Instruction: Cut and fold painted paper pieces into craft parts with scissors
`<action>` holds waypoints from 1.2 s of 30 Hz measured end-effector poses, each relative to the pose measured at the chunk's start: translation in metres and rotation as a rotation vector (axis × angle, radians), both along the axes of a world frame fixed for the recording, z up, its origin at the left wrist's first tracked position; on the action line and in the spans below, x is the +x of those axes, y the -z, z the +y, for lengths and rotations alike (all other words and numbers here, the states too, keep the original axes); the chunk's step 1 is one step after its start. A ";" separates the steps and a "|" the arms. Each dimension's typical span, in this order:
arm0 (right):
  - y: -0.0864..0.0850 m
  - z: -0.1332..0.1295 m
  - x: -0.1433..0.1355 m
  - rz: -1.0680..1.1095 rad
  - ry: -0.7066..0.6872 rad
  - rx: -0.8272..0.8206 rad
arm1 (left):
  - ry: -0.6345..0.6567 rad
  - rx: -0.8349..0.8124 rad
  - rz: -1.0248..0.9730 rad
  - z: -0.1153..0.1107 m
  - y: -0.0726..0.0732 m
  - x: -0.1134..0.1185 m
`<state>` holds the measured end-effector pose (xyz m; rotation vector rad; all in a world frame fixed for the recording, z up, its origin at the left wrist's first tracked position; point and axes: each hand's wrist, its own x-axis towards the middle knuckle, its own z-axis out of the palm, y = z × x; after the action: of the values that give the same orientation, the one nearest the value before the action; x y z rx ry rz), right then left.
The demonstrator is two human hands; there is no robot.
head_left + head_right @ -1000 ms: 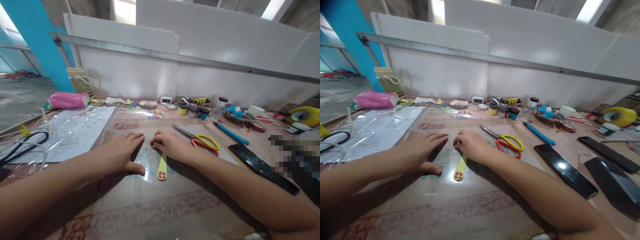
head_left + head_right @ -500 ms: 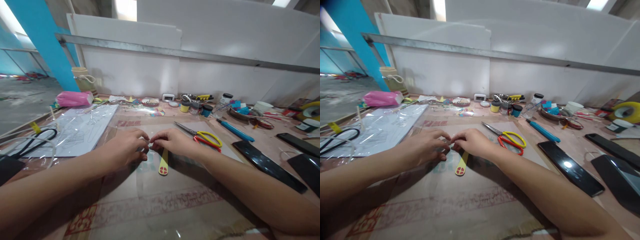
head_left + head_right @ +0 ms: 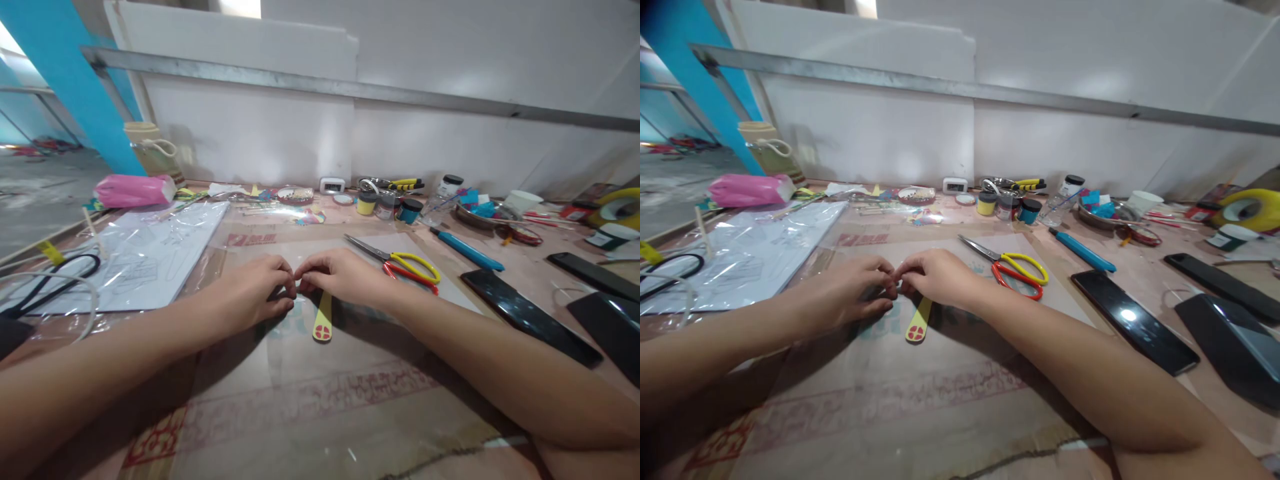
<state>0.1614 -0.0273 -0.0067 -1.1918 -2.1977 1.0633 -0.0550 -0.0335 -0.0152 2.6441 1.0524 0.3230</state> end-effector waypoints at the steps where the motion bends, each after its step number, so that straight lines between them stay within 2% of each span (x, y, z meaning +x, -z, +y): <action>1: 0.000 0.000 0.000 -0.005 0.001 -0.002 | -0.007 -0.022 0.005 0.001 0.000 0.001; 5: 0.000 0.000 0.000 -0.012 0.002 -0.001 | 0.001 -0.073 0.032 0.004 -0.002 0.003; 17: 0.001 0.002 0.000 -0.022 0.005 0.030 | -0.043 -0.041 0.060 -0.001 -0.007 -0.003; 23: 0.003 0.002 -0.002 -0.009 0.008 0.026 | -0.069 -0.055 0.049 0.007 0.000 -0.002; 26: 0.000 0.001 -0.001 -0.008 0.009 0.007 | -0.053 -0.076 0.052 0.007 -0.011 -0.001; 28: -0.001 0.000 -0.001 -0.008 0.002 0.004 | -0.043 -0.123 0.002 -0.005 -0.026 -0.001; 31: 0.000 0.001 -0.002 0.014 -0.003 -0.010 | -0.032 -0.223 -0.179 -0.046 -0.046 0.002; 33: 0.003 0.002 -0.003 0.031 0.010 -0.032 | 0.086 -0.307 -0.264 -0.083 -0.047 0.006; 36: 0.007 0.004 -0.004 0.023 0.022 -0.043 | 0.342 -0.364 -0.305 -0.128 -0.035 0.012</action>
<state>0.1573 -0.0230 -0.0140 -1.2132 -2.1503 1.1150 -0.0433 -0.1618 0.0196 2.2963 0.4964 0.3997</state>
